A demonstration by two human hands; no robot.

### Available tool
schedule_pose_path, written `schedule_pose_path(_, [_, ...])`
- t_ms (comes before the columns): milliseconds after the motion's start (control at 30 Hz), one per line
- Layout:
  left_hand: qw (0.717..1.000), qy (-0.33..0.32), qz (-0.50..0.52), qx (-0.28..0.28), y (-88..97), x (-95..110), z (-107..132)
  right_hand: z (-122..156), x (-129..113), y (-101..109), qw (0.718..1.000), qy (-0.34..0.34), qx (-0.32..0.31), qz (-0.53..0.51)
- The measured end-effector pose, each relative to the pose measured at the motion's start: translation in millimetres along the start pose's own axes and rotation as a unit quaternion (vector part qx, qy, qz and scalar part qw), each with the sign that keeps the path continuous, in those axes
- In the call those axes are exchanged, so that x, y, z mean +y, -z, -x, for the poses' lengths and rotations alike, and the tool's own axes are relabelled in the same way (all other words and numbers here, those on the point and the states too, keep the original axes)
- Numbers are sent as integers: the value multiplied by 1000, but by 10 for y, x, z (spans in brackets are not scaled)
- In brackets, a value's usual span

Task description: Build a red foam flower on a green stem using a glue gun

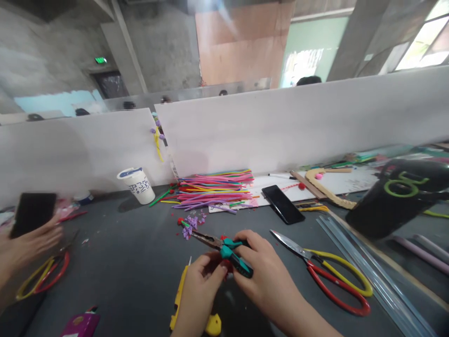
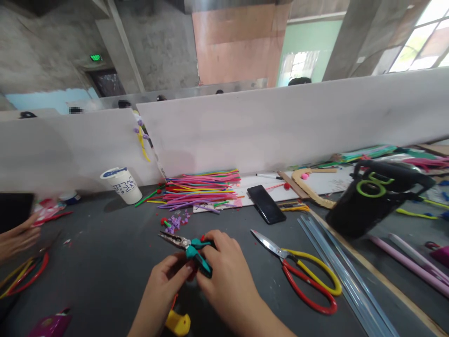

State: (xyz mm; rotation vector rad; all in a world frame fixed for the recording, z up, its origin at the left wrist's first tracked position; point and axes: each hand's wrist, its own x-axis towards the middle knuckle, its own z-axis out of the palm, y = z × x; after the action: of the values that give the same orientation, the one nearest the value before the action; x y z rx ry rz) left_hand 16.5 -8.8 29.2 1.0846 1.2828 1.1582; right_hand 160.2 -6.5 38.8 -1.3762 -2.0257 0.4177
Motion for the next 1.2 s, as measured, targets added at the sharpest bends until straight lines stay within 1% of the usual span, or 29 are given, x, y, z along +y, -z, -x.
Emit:
schedule_pose_path(133, [1000,-3,-13,-14,-17,35,-106,-51,55,15,999,9,-5,34])
schedule_pose_path(300, [999,-2,-36,-24,-23,18,-127,-74,96,23,998,13,-21,53])
schedule_pose_path(467, [998,-16,-52,-18,-27,1,-140,-70,137,-10,999,10,-2,51])
schedule_pose_path(633, [999,-9,-2,-44,18,-93,-189,-104,180,-40,1000,5,-11,8])
schedule_pose_path(767, [998,2,41,-56,75,-217,-233,-145,207,-61,997,1,-15,-72])
schedule_pose_path(833, [998,1,50,-44,107,-271,-262,-151,227,-66,994,1,-7,-111])
schedule_pose_path(900, [998,1,57,-29,143,-306,-292,-150,258,-65,992,-5,4,-129])
schedule_pose_path(1067, [997,6,75,-3,234,-329,-329,-157,359,-82,990,-23,14,-139])
schedule_pose_path(1200, [996,15,90,16,264,-342,-330,-158,399,-125,988,-36,20,-150])
